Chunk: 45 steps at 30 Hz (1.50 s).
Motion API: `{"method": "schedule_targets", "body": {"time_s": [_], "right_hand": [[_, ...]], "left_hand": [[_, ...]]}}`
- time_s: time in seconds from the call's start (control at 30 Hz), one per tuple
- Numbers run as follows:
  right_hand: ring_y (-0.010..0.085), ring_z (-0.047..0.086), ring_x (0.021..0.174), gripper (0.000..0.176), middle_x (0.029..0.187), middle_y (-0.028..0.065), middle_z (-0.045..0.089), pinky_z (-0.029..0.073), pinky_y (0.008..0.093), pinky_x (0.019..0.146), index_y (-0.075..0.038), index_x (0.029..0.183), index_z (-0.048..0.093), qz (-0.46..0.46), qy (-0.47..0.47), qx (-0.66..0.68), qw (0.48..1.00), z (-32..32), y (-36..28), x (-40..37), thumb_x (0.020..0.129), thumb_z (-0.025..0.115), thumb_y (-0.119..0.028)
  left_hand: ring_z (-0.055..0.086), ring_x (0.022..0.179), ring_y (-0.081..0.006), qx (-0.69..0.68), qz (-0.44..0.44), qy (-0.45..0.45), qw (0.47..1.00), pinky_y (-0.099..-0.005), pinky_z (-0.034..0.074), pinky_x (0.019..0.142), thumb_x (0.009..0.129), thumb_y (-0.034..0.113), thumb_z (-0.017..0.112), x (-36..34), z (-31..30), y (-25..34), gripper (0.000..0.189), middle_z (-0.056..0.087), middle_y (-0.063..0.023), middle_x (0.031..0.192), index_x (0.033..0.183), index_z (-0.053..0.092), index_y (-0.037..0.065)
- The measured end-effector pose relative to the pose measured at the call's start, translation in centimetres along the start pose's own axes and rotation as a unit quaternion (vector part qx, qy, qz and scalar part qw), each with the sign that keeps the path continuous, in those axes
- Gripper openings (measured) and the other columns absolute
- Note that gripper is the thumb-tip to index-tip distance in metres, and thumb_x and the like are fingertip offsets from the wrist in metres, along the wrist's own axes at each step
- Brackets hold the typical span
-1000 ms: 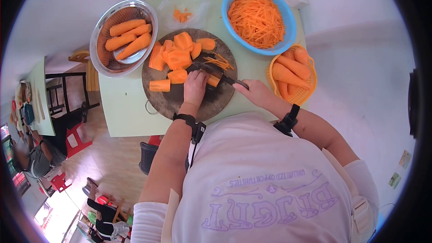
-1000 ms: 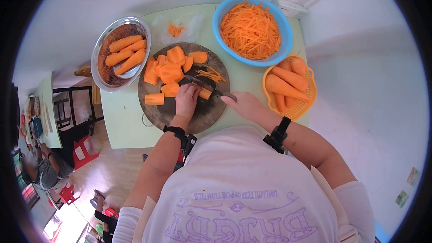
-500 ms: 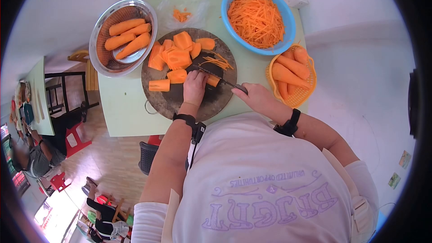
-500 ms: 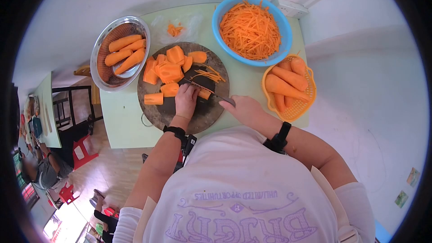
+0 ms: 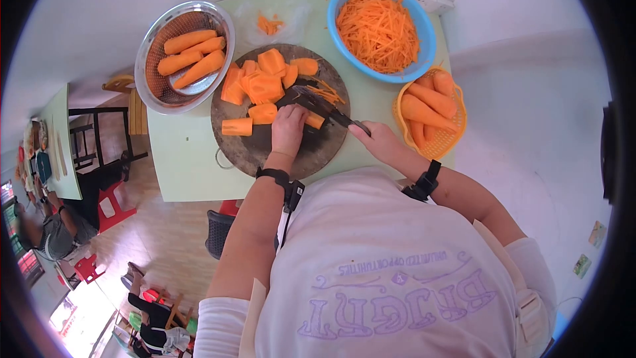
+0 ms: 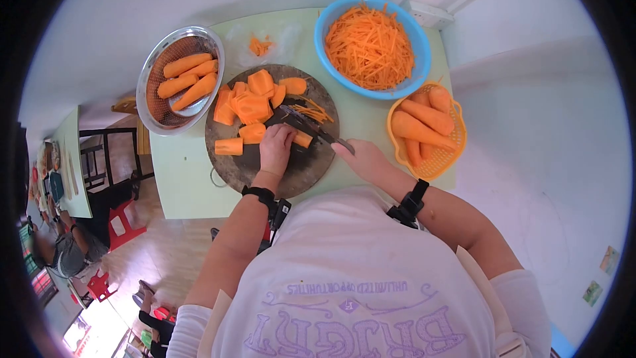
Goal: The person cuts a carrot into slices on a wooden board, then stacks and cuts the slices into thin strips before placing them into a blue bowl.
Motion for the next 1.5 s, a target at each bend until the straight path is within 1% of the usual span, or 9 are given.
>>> {"method": "schedule_targets", "body": {"time_s": [0.1, 0.53, 0.6, 0.83, 1.0, 1.1, 1.23, 1.43, 1.5], "right_hand": [[0.0302, 0.058, 0.067, 0.047, 0.074, 0.0199, 0.062, 0.047, 0.0404, 0.067, 0.005, 0.091, 0.063, -0.001, -0.008, -0.054, 0.999, -0.2, -0.4, -0.7, 0.099, 0.053, -0.041], [0.0404, 0.062, 0.077, 0.052, 0.080, 0.0251, 0.065, 0.049, 0.0448, 0.072, 0.005, 0.096, 0.065, 0.002, -0.040, -0.105, 0.994, 0.0, -2.0, -1.1, 0.099, 0.050, -0.045], [0.0415, 0.063, 0.081, 0.059, 0.082, 0.0240, 0.066, 0.049, 0.0479, 0.074, 0.003, 0.089, 0.065, 0.001, -0.024, -0.110, 0.994, 0.2, -1.6, -0.9, 0.096, 0.049, -0.054], [0.0410, 0.064, 0.081, 0.059, 0.083, 0.0234, 0.066, 0.050, 0.0475, 0.074, 0.002, 0.092, 0.064, 0.019, -0.035, -0.120, 0.992, 1.3, -0.4, 0.1, 0.095, 0.049, -0.055], [0.0379, 0.061, 0.070, 0.060, 0.075, 0.0221, 0.063, 0.048, 0.0451, 0.067, 0.004, 0.084, 0.064, -0.016, -0.027, -0.046, 0.998, -0.7, 0.2, 1.2, 0.096, 0.050, -0.054], [0.0341, 0.059, 0.066, 0.060, 0.071, 0.0205, 0.061, 0.047, 0.0432, 0.065, 0.004, 0.082, 0.064, 0.046, -0.039, 0.022, 0.998, -1.7, 0.6, 1.6, 0.096, 0.051, -0.052], [0.0313, 0.059, 0.066, 0.059, 0.070, 0.0191, 0.060, 0.047, 0.0419, 0.064, 0.004, 0.085, 0.065, 0.029, -0.047, 0.000, 0.998, -2.1, -0.3, 1.6, 0.096, 0.051, -0.052], [0.0379, 0.061, 0.071, 0.057, 0.075, 0.0229, 0.063, 0.047, 0.0443, 0.068, 0.004, 0.084, 0.064, -0.010, -0.051, -0.095, 0.994, -1.3, -1.4, -0.4, 0.096, 0.052, -0.051], [0.0337, 0.059, 0.069, 0.052, 0.073, 0.0212, 0.061, 0.047, 0.0421, 0.068, 0.005, 0.086, 0.062, -0.023, -0.050, -0.098, 0.994, -1.1, -1.5, -1.0, 0.098, 0.051, -0.044]], "left_hand": [[0.062, 0.087, -0.0279, -0.001, -0.010, -0.001, 1.000, -0.0371, 0.052, 0.076, 0.081, 0.008, 0.069, -0.2, 0.2, -0.2, 0.006, 0.064, -0.0081, 0.089, 0.086, 0.067, 0.007], [0.060, 0.083, -0.0288, 0.015, -0.006, 0.007, 1.000, -0.0381, 0.051, 0.073, 0.079, 0.008, 0.071, -0.3, 0.3, -0.4, 0.007, 0.061, -0.0085, 0.085, 0.085, 0.066, 0.007], [0.060, 0.083, -0.0290, 0.016, -0.007, 0.007, 1.000, -0.0381, 0.051, 0.072, 0.079, 0.008, 0.070, -0.3, 0.3, -0.4, 0.007, 0.061, -0.0086, 0.085, 0.085, 0.066, 0.007], [0.060, 0.082, -0.0297, 0.005, -0.004, 0.008, 1.000, -0.0384, 0.051, 0.072, 0.079, 0.007, 0.070, -0.2, 0.2, -0.3, 0.007, 0.062, -0.0087, 0.086, 0.085, 0.066, 0.007], [0.060, 0.084, -0.0284, -0.003, -0.003, -0.001, 1.000, -0.0375, 0.051, 0.074, 0.080, 0.007, 0.070, -0.2, 0.4, -0.4, 0.007, 0.063, -0.0078, 0.087, 0.086, 0.066, 0.008], [0.061, 0.086, -0.0276, -0.004, 0.002, 0.005, 1.000, -0.0372, 0.051, 0.074, 0.080, 0.007, 0.070, -0.3, 0.5, -0.4, 0.008, 0.063, -0.0069, 0.089, 0.087, 0.066, 0.009], [0.061, 0.086, -0.0277, -0.009, 0.000, 0.007, 1.000, -0.0373, 0.051, 0.075, 0.080, 0.007, 0.070, -0.3, 0.3, -0.4, 0.008, 0.064, -0.0070, 0.091, 0.087, 0.066, 0.009], [0.061, 0.086, -0.0299, -0.004, -0.011, 0.005, 1.000, -0.0384, 0.050, 0.075, 0.080, 0.006, 0.069, -0.4, 0.2, -0.5, 0.008, 0.064, -0.0091, 0.089, 0.087, 0.066, 0.007], [0.060, 0.086, -0.0302, -0.003, -0.015, 0.003, 1.000, -0.0387, 0.050, 0.075, 0.080, 0.006, 0.069, -0.3, 0.1, -0.4, 0.008, 0.063, -0.0093, 0.089, 0.087, 0.065, 0.007]]}}
Point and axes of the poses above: each hand's wrist, its own x-axis towards the middle knuckle, its own z-axis out of the palm, y = z × x, the point moved 8 cm from there along x, towards the middle knuckle
